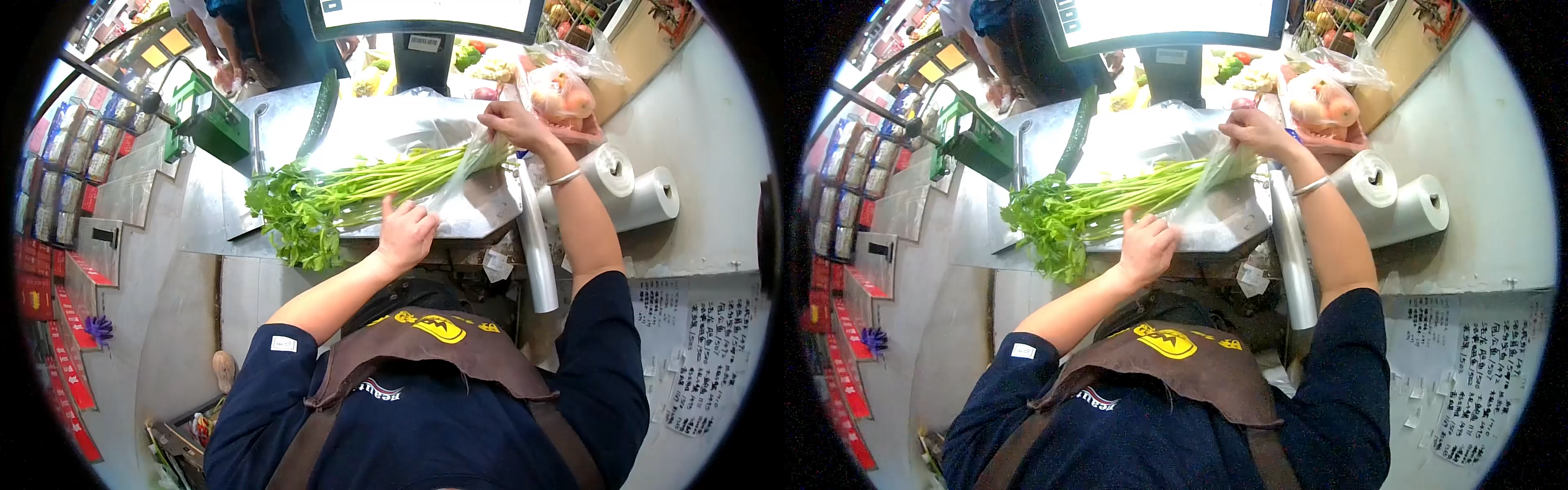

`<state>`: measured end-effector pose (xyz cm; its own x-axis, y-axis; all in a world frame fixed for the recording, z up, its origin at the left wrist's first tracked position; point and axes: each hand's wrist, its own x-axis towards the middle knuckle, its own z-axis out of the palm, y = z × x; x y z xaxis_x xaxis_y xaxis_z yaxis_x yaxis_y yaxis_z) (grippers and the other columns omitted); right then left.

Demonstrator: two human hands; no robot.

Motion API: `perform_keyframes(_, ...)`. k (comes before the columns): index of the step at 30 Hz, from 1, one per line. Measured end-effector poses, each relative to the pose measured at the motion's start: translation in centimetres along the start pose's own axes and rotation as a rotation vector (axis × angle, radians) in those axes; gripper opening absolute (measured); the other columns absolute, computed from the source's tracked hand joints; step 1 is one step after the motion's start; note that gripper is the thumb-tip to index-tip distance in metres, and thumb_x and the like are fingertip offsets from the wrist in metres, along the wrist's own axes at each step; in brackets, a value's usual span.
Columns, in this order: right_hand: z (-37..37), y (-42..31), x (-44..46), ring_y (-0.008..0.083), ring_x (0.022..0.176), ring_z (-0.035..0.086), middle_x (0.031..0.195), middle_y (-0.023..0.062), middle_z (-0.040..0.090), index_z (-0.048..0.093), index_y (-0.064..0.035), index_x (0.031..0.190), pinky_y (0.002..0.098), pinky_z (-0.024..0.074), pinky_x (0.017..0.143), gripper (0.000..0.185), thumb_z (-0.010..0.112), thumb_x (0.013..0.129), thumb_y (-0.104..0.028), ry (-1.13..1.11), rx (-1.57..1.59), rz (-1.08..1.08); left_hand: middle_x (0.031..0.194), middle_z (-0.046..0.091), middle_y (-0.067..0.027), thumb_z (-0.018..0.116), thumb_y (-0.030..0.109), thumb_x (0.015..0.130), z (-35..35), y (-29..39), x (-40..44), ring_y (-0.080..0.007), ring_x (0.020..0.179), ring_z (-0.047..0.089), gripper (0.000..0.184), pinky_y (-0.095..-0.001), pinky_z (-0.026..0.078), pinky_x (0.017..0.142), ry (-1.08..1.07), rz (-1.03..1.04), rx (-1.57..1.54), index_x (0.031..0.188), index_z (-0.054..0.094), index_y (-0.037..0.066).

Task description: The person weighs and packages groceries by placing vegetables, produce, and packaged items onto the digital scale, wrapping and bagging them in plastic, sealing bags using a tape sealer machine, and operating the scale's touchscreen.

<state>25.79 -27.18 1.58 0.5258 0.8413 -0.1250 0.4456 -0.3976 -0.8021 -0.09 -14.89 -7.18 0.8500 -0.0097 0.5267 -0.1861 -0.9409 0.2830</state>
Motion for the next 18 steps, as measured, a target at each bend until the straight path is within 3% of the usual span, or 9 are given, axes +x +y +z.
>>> perform_keyframes(3,1.5,0.2,1.4,0.0202,0.066,0.060,0.065,0.0121,0.060,0.059,0.0027,0.074,0.0324,0.0446,0.059,0.031,0.058,0.082,-0.027,0.182,-0.225,0.024,0.063,0.047,-0.0050,0.057,0.015,0.077,-2.6,-0.2,2.3,-0.0222,0.071,0.051,0.005,-0.0451,0.031,0.084,0.187,-0.121,-0.111,0.073,0.057,0.012)
perform_keyframes(7,3.4,0.7,2.6,0.0305,0.077,0.059,0.078,0.0158,0.061,0.059,0.0004,0.085,0.0390,0.0447,0.069,0.023,0.062,0.076,-0.021,0.475,-0.623,-0.054,0.077,0.060,-0.0161,0.043,0.023,0.085,-5.7,-5.1,7.2,-0.0320,0.080,0.057,0.029,-0.0442,0.036,0.086,0.089,-0.794,-0.046,0.075,0.062,0.003)
perform_keyframes(9,4.1,-1.5,1.7,0.0316,0.081,0.057,0.085,0.0160,0.060,0.058,-0.0014,0.091,0.0396,0.0444,0.072,0.024,0.063,0.074,-0.018,0.867,-0.811,-0.313,0.096,0.061,-0.0222,0.044,0.023,0.082,-3.3,-9.6,7.3,-0.0361,0.094,0.057,0.032,-0.0446,0.041,0.085,-0.264,-0.960,-0.012,0.086,0.064,-0.001)
perform_keyframes(10,4.1,-2.5,1.2,0.0321,0.087,0.055,0.091,0.0153,0.058,0.056,-0.0031,0.097,0.0397,0.0433,0.077,0.031,0.065,0.070,-0.015,0.910,-0.737,-0.469,0.098,0.061,-0.0230,0.049,0.024,0.078,-3.2,-9.9,7.5,-0.0343,0.096,0.058,0.034,-0.0409,0.042,0.086,-0.301,-0.969,0.018,0.095,0.064,0.000)
perform_keyframes(12,5.7,-4.6,-0.7,0.0311,0.093,0.054,0.094,0.0160,0.058,0.055,-0.0011,0.098,0.0387,0.0417,0.086,0.031,0.061,0.069,-0.010,0.537,-0.535,-0.767,0.094,0.061,-0.0221,0.051,0.022,0.077,-3.3,-10.5,7.9,-0.0340,0.091,0.058,0.030,-0.0412,0.042,0.083,-0.310,-0.983,-0.001,0.092,0.063,-0.001)
perform_keyframes(13,6.8,-5.2,-1.3,0.0311,0.101,0.052,0.102,0.0167,0.056,0.052,-0.0003,0.105,0.0399,0.0386,0.092,0.037,0.058,0.069,-0.007,0.228,-0.603,-0.667,0.093,0.061,-0.0216,0.052,0.020,0.077,-3.3,-10.6,7.9,-0.0339,0.088,0.058,0.028,-0.0414,0.042,0.081,-0.318,-0.984,-0.011,0.090,0.063,-0.002)
perform_keyframes(15,9.2,-2.5,-1.2,0.0312,0.104,0.050,0.109,0.0157,0.053,0.046,0.0006,0.114,0.0437,0.0340,0.096,0.049,0.056,0.066,-0.005,0.001,-0.989,-0.509,0.087,0.059,-0.0191,0.054,0.015,0.074,-3.0,-10.4,7.7,-0.0321,0.082,0.056,0.021,-0.0420,0.042,0.077,0.093,-0.703,0.336,0.086,0.061,-0.001)
perform_keyframes(17,9.5,-0.8,-0.8,0.0319,0.103,0.050,0.112,0.0161,0.052,0.048,-0.0012,0.113,0.0426,0.0388,0.090,0.047,0.055,0.067,-0.005,-0.009,-0.876,-0.508,0.079,0.053,-0.0143,0.057,0.009,0.071,-3.0,-9.6,8.1,-0.0286,0.073,0.051,0.013,-0.0423,0.040,0.071,0.408,-0.334,0.297,0.083,0.056,0.002)
perform_keyframes(18,9.3,-0.9,-0.4,0.0324,0.101,0.052,0.110,0.0167,0.054,0.048,-0.0017,0.112,0.0423,0.0404,0.087,0.046,0.054,0.067,-0.006,-0.012,-0.850,-0.514,0.081,0.055,-0.0148,0.056,0.009,0.072,-3.5,-8.3,8.1,-0.0302,0.077,0.052,0.015,-0.0405,0.042,0.073,0.193,-0.108,0.216,0.085,0.056,0.002)
